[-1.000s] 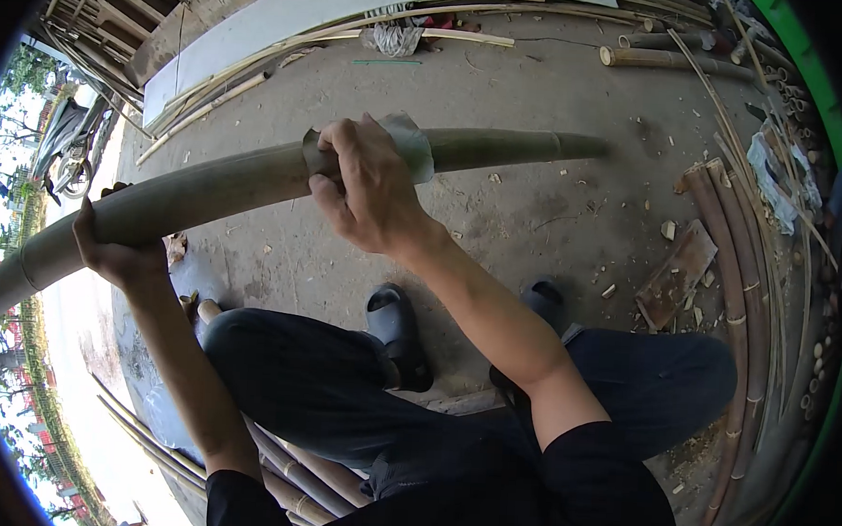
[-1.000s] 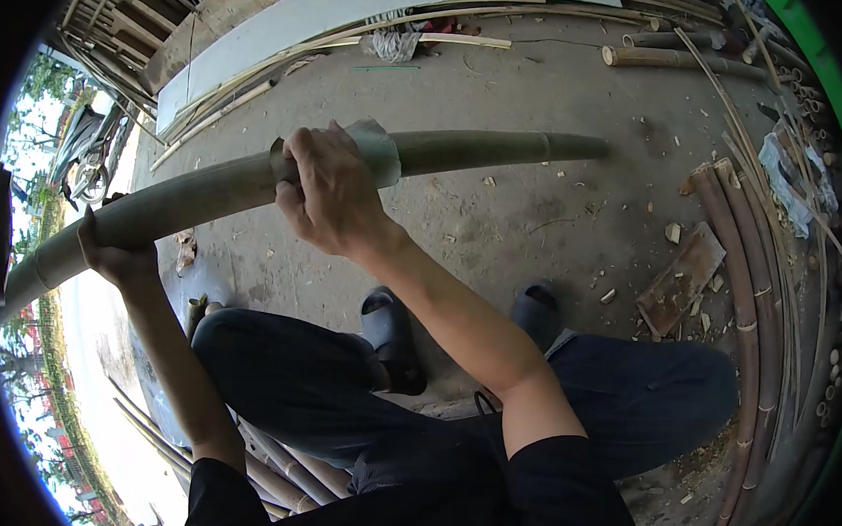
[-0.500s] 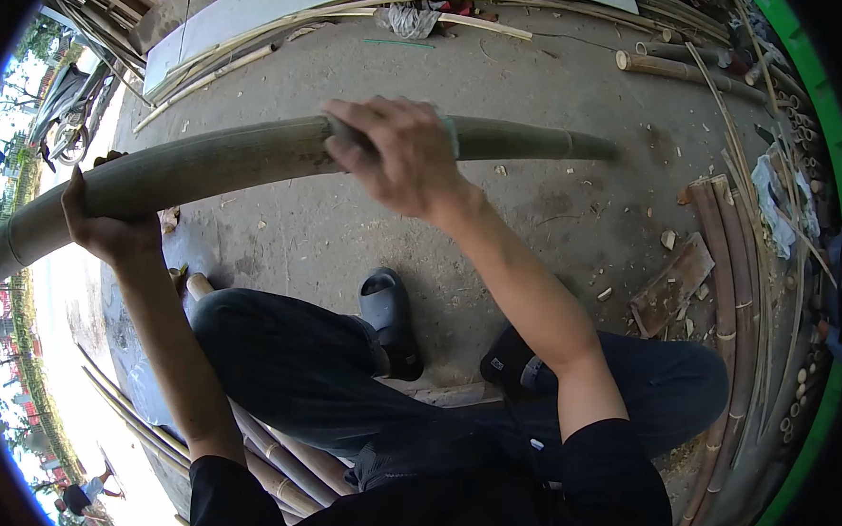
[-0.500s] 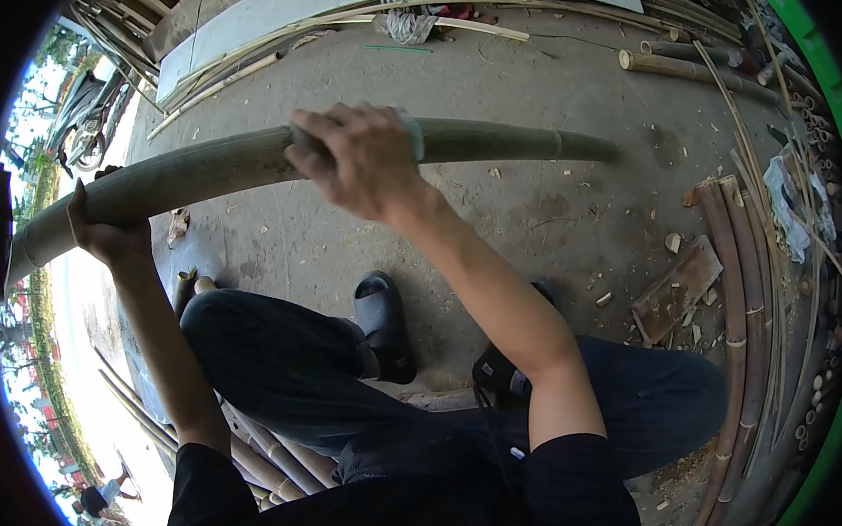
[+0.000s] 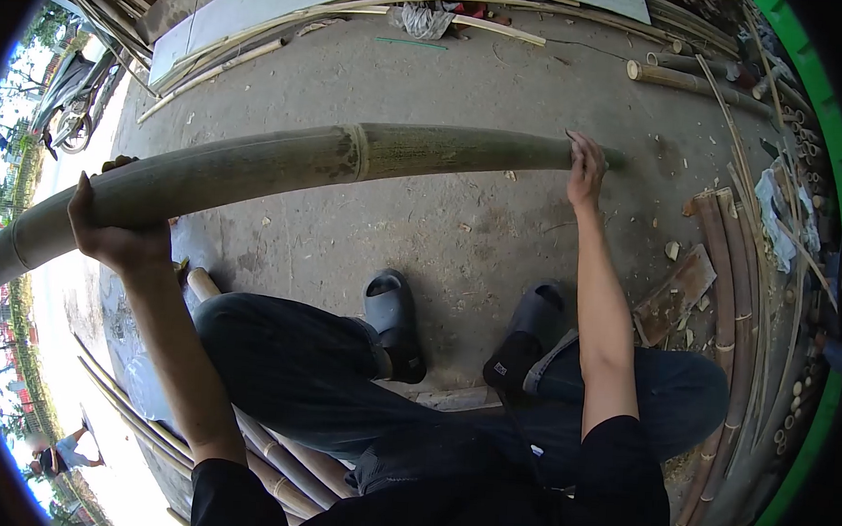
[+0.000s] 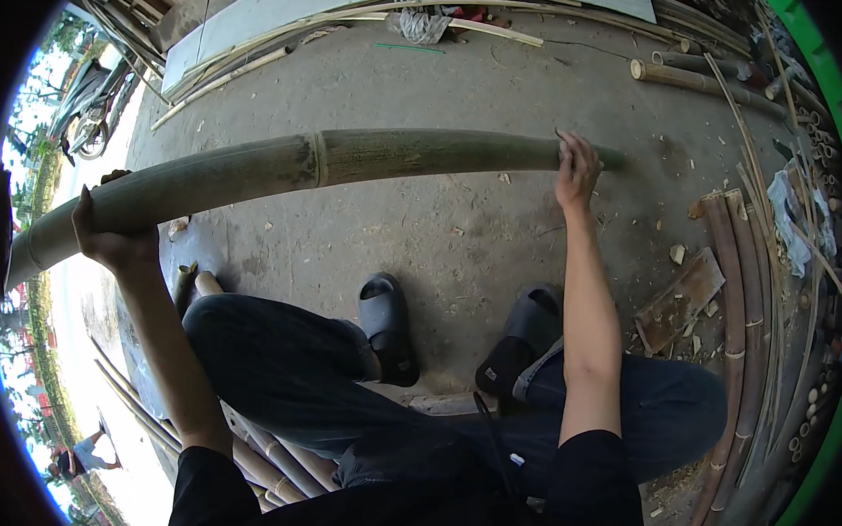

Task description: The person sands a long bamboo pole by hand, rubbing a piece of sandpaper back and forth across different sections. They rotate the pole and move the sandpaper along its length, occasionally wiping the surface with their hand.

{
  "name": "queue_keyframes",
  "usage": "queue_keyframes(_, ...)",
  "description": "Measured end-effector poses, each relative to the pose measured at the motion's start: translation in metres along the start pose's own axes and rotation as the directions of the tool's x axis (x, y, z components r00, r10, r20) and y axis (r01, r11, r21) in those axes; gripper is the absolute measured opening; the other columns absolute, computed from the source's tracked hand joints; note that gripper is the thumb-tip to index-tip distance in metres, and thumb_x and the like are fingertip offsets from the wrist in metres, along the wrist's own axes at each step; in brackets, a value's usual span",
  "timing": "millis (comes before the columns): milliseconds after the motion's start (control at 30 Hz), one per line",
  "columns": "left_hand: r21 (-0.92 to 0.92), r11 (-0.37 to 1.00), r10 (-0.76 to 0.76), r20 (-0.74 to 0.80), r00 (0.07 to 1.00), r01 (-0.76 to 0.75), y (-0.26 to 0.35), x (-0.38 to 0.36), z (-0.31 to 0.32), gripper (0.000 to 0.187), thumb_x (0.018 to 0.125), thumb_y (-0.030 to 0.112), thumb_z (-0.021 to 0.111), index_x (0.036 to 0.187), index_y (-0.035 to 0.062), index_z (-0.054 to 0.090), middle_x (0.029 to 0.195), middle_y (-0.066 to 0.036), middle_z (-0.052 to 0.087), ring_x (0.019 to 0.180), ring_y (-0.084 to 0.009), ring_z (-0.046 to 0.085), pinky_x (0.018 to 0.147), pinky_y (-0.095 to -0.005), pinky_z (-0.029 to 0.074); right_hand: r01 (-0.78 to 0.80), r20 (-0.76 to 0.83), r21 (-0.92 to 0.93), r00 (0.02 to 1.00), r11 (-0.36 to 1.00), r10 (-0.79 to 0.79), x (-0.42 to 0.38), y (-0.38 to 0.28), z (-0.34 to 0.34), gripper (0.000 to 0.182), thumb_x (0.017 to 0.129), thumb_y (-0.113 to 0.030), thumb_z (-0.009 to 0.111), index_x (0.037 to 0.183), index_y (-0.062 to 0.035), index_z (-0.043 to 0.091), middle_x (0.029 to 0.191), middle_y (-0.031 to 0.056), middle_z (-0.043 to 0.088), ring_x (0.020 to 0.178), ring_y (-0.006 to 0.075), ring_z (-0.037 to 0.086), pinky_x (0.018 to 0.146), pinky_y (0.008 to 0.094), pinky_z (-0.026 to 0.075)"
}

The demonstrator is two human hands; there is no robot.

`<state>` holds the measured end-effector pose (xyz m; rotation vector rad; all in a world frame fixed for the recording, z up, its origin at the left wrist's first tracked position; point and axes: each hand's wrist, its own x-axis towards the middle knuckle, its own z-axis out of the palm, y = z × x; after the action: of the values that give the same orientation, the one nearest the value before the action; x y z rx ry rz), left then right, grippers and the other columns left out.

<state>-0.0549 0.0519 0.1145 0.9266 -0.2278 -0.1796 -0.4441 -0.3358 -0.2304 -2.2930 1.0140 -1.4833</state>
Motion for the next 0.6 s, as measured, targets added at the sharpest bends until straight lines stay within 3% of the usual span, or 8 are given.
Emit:
queue_keyframes(67,0.026,0.999,0.039,0.039,0.998,-0.040,0.003,-0.007,0.008,0.046,0.082,0.030,0.069,0.110,-0.0037,0.056,0.097,-0.017,0.065,0.098,-0.0322,0.064,0.098,-0.0465,0.048,-0.048,0.129,-0.037,0.990,0.998,0.053,0.012,-0.011,-0.005,0.042,0.105,-0.030,0.037,0.109,-0.0115,0.074,0.116,0.0091,0.071,0.112,0.0316,0.062,0.098,0.0445,0.043)
queue_keyframes(200,0.061,0.995,0.085,-0.115,0.990,-0.078,0.001,-0.012,0.019,0.045,0.083,0.031,0.068,0.111,-0.0027,0.057,0.099,-0.016,0.066,0.099,-0.0323,0.065,0.098,-0.0454,0.050,0.013,0.303,0.263,0.948,0.965,-0.095,0.055,-0.213,0.020,0.058,0.105,-0.054,0.033,0.103,-0.0158,0.077,0.104,0.0081,0.076,0.094,0.0246,0.071,0.091,0.0405,0.051)
queue_keyframes(267,0.062,0.998,0.033,-0.047,0.998,-0.030,0.006,-0.006,0.009,0.044,0.084,0.031,0.067,0.111,-0.0019,0.057,0.100,-0.018,0.065,0.099,-0.0334,0.065,0.098,-0.0475,0.050,0.192,0.092,0.314,0.969,0.930,-0.231,0.056,-0.337,0.028,0.047,0.105,-0.051,0.040,0.124,-0.0171,0.066,0.115,0.0097,0.070,0.107,0.0290,0.066,0.100,0.0512,0.045)
queue_keyframes(333,0.096,0.995,0.036,-0.020,0.999,-0.034,0.009,-0.006,0.006,0.045,0.084,0.032,0.067,0.111,-0.0021,0.058,0.100,-0.018,0.065,0.099,-0.0343,0.065,0.100,-0.0489,0.050,0.179,0.103,0.286,0.971,0.941,-0.216,0.057,-0.390,0.031,0.044,0.102,-0.051,0.047,0.134,-0.0229,0.060,0.125,0.0094,0.064,0.117,0.0306,0.060,0.108,0.0509,0.038)
queue_keyframes(433,0.084,0.996,-0.001,-0.049,0.999,0.005,0.010,0.002,-0.002,0.045,0.082,0.032,0.069,0.110,-0.0022,0.058,0.100,-0.018,0.065,0.100,-0.0348,0.065,0.100,-0.0498,0.049,0.213,0.089,0.310,0.964,0.927,-0.251,0.047,-0.367,0.035,0.045,0.101,-0.050,0.051,0.140,-0.0280,0.056,0.129,0.0088,0.062,0.120,0.0304,0.057,0.111,0.0512,0.034)
queue_keyframes(467,0.073,0.997,-0.019,-0.054,0.998,0.023,0.009,0.002,-0.005,0.045,0.082,0.031,0.069,0.110,-0.0022,0.058,0.100,-0.018,0.065,0.100,-0.0347,0.065,0.100,-0.0499,0.049,0.221,0.066,0.247,0.968,0.943,-0.244,0.038,-0.343,0.037,0.045,0.102,-0.053,0.046,0.141,-0.0308,0.054,0.129,0.0088,0.062,0.121,0.0308,0.057,0.113,0.0528,0.032)
queue_keyframes(533,0.049,0.998,-0.022,-0.082,0.996,0.026,0.006,0.003,-0.004,0.044,0.081,0.030,0.070,0.109,-0.0021,0.058,0.099,-0.017,0.065,0.099,-0.0341,0.065,0.100,-0.0497,0.049,0.169,0.023,0.115,0.985,0.979,-0.172,0.022,-0.268,0.039,0.054,0.105,-0.057,0.028,0.137,-0.0243,0.057,0.129,0.0083,0.062,0.122,0.0320,0.055,0.112,0.0529,0.028)
queue_keyframes(600,0.032,0.999,-0.025,-0.092,0.995,0.028,0.005,0.003,-0.005,0.043,0.081,0.029,0.071,0.108,-0.0020,0.059,0.098,-0.017,0.065,0.099,-0.0335,0.064,0.100,-0.0495,0.049,0.078,-0.064,0.024,0.995,0.997,-0.076,0.001,-0.160,0.026,0.054,0.108,-0.049,0.023,0.136,-0.0175,0.057,0.129,0.0125,0.059,0.126,0.0334,0.050,0.111,0.0525,0.028)
